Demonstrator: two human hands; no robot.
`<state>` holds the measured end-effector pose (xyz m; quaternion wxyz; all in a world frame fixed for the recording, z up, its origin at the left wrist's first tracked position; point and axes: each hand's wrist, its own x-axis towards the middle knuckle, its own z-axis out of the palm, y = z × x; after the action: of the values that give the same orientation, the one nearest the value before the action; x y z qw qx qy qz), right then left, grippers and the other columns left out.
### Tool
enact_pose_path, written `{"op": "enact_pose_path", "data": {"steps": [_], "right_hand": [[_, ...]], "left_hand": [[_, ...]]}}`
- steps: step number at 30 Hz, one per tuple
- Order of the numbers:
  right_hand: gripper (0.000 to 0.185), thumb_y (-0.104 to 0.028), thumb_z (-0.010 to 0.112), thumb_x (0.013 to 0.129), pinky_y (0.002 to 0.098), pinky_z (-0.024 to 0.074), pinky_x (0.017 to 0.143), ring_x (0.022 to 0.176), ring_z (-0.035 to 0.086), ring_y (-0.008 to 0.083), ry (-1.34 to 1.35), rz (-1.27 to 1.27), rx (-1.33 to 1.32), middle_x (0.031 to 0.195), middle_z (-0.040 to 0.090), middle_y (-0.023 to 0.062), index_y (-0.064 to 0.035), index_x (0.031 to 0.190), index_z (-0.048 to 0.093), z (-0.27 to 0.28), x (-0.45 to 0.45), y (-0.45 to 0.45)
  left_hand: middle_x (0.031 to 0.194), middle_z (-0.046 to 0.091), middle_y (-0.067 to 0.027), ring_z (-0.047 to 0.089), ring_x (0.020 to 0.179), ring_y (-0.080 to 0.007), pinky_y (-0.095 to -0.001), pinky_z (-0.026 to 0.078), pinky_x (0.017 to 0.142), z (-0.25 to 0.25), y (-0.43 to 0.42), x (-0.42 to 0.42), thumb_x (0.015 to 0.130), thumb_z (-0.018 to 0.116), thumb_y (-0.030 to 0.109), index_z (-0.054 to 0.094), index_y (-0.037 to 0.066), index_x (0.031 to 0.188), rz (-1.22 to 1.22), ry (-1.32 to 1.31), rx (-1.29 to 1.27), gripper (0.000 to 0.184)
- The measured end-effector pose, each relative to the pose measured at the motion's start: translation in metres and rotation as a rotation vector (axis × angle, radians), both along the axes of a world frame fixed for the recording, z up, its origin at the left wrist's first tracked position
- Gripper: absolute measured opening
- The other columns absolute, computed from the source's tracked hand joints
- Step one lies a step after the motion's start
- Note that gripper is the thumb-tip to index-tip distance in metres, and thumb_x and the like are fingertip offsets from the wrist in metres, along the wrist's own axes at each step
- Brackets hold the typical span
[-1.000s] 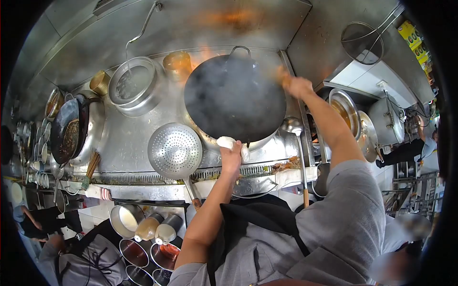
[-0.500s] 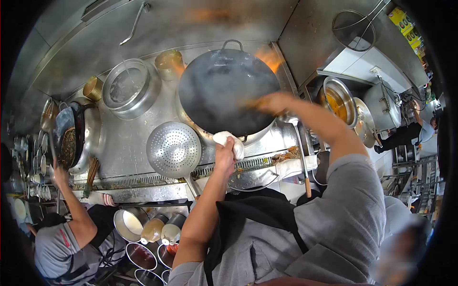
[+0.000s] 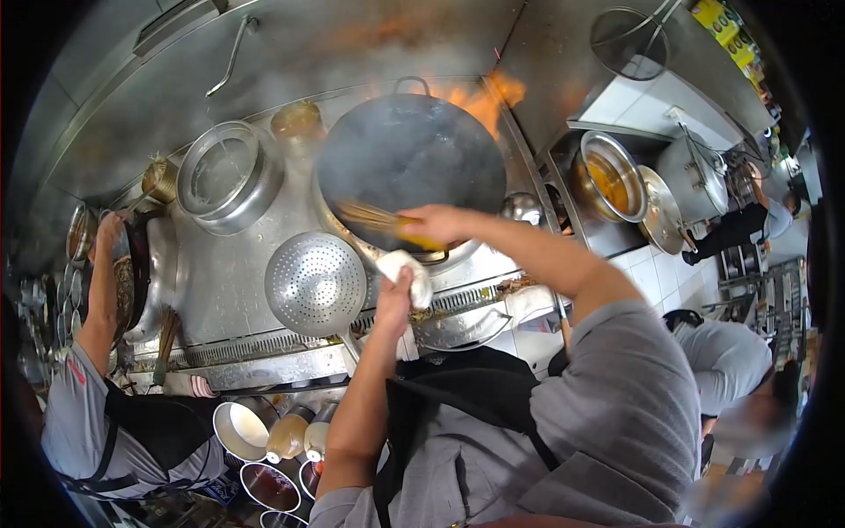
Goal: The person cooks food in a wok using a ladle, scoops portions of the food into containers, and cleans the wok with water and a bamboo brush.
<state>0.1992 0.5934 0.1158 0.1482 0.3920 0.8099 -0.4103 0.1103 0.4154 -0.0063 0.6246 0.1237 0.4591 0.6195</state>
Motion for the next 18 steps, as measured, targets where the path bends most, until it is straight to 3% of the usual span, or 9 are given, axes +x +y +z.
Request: {"op": "enact_pose_path", "data": {"steps": [1,3,5,7,10,12,13,17,18], "right_hand": [[0.052,-0.046,0.051,0.094,0.0392,0.0505,0.089,0.109,0.061,0.0316,-0.115,0.039,-0.179,0.125,0.061,0.0177,-0.0249,0.141,0.046,0.030,0.031,0.019],[0.045,-0.045,0.055,0.089,0.0383,0.0520,0.083,0.094,0.067,0.0249,-0.512,0.150,0.244,0.109,0.069,0.0116,-0.0236,0.128,0.060,0.046,0.094,0.083],[0.037,-0.039,0.050,0.089,0.0417,0.0514,0.086,0.103,0.065,0.0309,-0.491,-0.147,0.774,0.111,0.068,0.0155,-0.0150,0.109,0.070,0.079,0.161,0.140],[0.049,-0.042,0.046,0.095,0.0472,0.0490,0.089,0.106,0.063,0.0368,-0.363,-0.612,0.983,0.110,0.067,0.0209,-0.0088,0.130,0.052,0.108,0.195,0.152],[0.067,-0.043,0.051,0.097,0.0384,0.0422,0.099,0.120,0.055,0.0341,0.578,-0.782,0.757,0.131,0.055,0.0224,-0.0078,0.149,0.028,0.069,0.258,0.135],[0.064,-0.039,0.053,0.096,0.0355,0.0495,0.084,0.100,0.061,0.0258,0.509,-0.729,0.908,0.121,0.060,0.0166,-0.0088,0.148,0.030,0.006,0.280,0.088],[0.067,-0.035,0.057,0.095,0.0345,0.0411,0.100,0.117,0.053,0.0269,0.647,-0.748,0.634,0.132,0.052,0.0166,-0.0023,0.147,0.030,-0.022,0.283,0.051],[0.047,-0.020,0.057,0.096,0.0281,0.0463,0.078,0.089,0.053,0.0147,0.639,-0.605,0.153,0.104,0.057,0.0054,-0.0017,0.136,0.043,-0.179,0.322,-0.062],[0.050,-0.023,0.060,0.095,0.0309,0.0445,0.086,0.097,0.053,0.0183,0.696,-0.481,-0.022,0.112,0.056,0.0080,-0.0028,0.138,0.043,-0.195,0.326,-0.076]], "left_hand": [[0.108,0.060,-0.0078,0.060,0.093,-0.0174,-0.0336,0.050,0.080,0.007,-0.013,-0.006,0.098,0.055,0.025,0.047,0.003,0.124,-0.038,0.115,-0.083,0.035],[0.106,0.060,-0.0098,0.059,0.093,-0.0180,-0.0330,0.048,0.083,0.002,-0.042,-0.014,0.093,0.060,0.021,0.048,0.002,0.120,-0.046,0.368,-0.101,0.036],[0.109,0.059,-0.0130,0.058,0.099,-0.0227,-0.0341,0.047,0.086,-0.019,-0.075,-0.017,0.079,0.068,0.016,0.047,0.001,0.121,-0.065,0.578,-0.138,0.050],[0.107,0.058,-0.0195,0.057,0.099,-0.0345,-0.0414,0.045,0.092,-0.042,-0.103,-0.013,0.072,0.071,0.016,0.048,0.001,0.123,-0.129,1.029,-0.194,0.058],[0.101,0.057,-0.0256,0.054,0.096,-0.0460,-0.0496,0.043,0.094,-0.079,-0.133,0.009,0.071,0.073,0.019,0.050,0.005,0.127,-0.101,1.412,-0.353,0.062],[0.104,0.057,-0.0268,0.054,0.099,-0.0462,-0.0499,0.044,0.092,-0.075,-0.135,0.022,0.071,0.073,0.021,0.051,0.008,0.128,-0.058,1.389,-0.481,0.063],[0.106,0.057,-0.0275,0.055,0.101,-0.0467,-0.0512,0.044,0.091,-0.067,-0.134,0.026,0.073,0.072,0.020,0.050,0.009,0.130,-0.060,1.337,-0.540,0.062],[0.115,0.059,-0.0247,0.056,0.110,-0.0413,-0.0485,0.045,0.096,-0.075,-0.142,0.037,0.074,0.072,0.019,0.045,0.007,0.135,0.071,1.313,-0.566,0.068],[0.114,0.060,-0.0229,0.056,0.111,-0.0392,-0.0471,0.045,0.097,-0.082,-0.145,0.042,0.075,0.073,0.023,0.040,0.009,0.139,0.153,1.345,-0.618,0.074]]}}
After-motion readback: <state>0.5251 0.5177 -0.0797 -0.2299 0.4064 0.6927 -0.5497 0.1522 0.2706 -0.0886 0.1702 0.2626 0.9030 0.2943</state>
